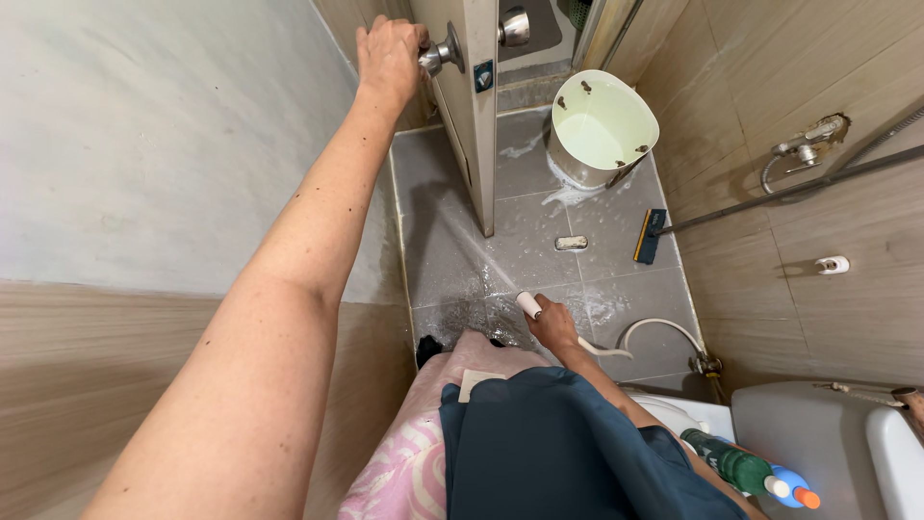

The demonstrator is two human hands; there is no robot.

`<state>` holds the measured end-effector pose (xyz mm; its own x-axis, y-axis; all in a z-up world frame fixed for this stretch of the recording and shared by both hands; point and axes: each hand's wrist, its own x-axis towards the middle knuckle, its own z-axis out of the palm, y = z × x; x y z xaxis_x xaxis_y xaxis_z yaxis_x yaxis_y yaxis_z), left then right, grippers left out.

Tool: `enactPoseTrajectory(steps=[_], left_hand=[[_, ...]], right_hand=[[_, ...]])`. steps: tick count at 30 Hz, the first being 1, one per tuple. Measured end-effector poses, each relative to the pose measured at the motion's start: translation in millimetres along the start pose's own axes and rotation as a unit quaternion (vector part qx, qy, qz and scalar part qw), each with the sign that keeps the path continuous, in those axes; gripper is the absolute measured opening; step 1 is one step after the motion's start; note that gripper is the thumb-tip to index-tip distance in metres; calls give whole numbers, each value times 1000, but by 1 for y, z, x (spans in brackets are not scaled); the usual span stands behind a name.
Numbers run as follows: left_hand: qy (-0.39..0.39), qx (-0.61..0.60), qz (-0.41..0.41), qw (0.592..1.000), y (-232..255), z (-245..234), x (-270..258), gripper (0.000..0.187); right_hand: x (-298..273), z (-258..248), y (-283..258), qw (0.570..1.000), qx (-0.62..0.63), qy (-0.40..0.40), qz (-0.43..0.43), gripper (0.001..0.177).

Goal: The person scrubs the tiled bathroom floor with a handheld brush, focusing on the corners and edges near the walls. They then use a handheld shower hose to rinse the soapy water from the floor and into the drain.

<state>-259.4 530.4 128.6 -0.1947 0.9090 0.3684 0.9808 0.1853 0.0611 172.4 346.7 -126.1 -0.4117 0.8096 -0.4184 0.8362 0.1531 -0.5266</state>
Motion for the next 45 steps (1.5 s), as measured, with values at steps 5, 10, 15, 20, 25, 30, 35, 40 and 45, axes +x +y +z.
enactPoseTrajectory(steps=[5,10,15,20,25,30,35,40,45], left_hand=[[1,-11,-1,1000,-6,-4,-5,39],[10,-8,0,1000,-13,-9,-12,40],[30,9,4,1000,-20,-13,-21,41],[14,8,-19,1000,-28,-20,-30,39],[21,18,-22,999,-41,-28,-44,38],[29,18,-21,999,-58,-34,-56,44],[56,3,-35,998,-74,-37,-71,46],[48,7,-38,998,-89,-44,-78,46],[38,3,-49,998,-95,-53,-83,45]], right_hand=[[-1,2,-2,1000,-4,-1,-9,20],[-7,-7,-3,998,5,-38,49,20],[-13,-13,13,999,-10,-11,36,21],[-8,-5,33,998,-28,-1,52,22],[4,0,53,997,-38,26,65,25],[3,-4,50,998,-42,33,30,22],[3,-12,40,998,-42,32,26,22],[8,-17,33,997,-44,41,50,22],[10,-25,28,996,-38,53,53,21]])
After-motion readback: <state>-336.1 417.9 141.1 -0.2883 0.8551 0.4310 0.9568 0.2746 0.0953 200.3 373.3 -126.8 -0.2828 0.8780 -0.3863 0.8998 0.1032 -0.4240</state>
